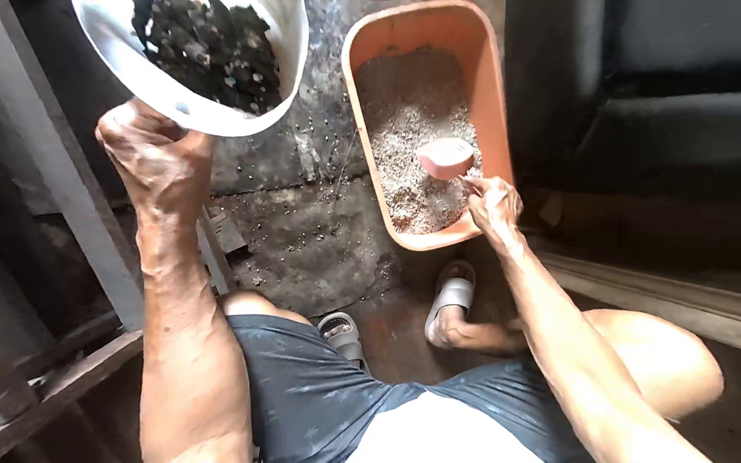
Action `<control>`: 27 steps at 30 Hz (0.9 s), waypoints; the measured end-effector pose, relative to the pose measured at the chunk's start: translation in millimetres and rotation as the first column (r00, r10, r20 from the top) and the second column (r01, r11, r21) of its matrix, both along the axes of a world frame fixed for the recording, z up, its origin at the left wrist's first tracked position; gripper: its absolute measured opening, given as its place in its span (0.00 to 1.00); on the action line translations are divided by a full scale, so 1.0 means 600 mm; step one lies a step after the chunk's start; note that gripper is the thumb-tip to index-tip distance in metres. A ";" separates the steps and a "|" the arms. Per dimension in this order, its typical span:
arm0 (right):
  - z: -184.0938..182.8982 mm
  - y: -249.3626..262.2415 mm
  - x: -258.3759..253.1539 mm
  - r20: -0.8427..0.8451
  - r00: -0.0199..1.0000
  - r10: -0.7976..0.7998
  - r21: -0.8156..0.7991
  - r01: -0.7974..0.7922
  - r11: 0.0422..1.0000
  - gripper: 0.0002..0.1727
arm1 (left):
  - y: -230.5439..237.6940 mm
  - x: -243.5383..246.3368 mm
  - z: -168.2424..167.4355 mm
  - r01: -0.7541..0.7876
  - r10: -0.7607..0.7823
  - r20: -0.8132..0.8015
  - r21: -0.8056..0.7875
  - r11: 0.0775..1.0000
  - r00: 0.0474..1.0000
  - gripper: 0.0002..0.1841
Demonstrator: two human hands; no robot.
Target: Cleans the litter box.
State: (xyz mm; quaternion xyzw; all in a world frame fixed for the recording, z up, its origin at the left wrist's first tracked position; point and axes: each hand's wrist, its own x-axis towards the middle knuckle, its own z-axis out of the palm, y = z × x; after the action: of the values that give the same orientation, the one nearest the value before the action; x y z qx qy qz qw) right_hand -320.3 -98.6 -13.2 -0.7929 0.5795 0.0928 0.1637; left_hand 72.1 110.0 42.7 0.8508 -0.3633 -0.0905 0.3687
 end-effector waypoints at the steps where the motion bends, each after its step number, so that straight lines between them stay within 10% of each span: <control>1: 0.000 0.030 -0.023 0.036 0.999 0.013 -0.002 -0.013 1.000 0.20 | -0.001 -0.005 0.003 -0.015 0.015 0.002 0.022 1.000 1.000 0.15; 9: -0.075 0.031 0.019 -0.037 0.998 0.052 0.092 -0.048 0.995 0.26 | -0.029 -0.024 0.006 0.047 -0.048 -0.022 -0.054 0.997 0.999 0.12; 27: 0.031 0.047 -0.036 -0.082 0.977 0.197 0.070 -0.191 0.979 0.12 | -0.036 -0.022 -0.008 0.136 -0.150 -0.063 -0.186 0.973 0.987 0.12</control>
State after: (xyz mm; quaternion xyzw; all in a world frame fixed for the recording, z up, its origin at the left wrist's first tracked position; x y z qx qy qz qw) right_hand -341.8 -70.3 5.5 -0.8355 0.5028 0.1612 0.1522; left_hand 58.9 88.6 37.9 0.7812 -0.4160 -0.1159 0.4509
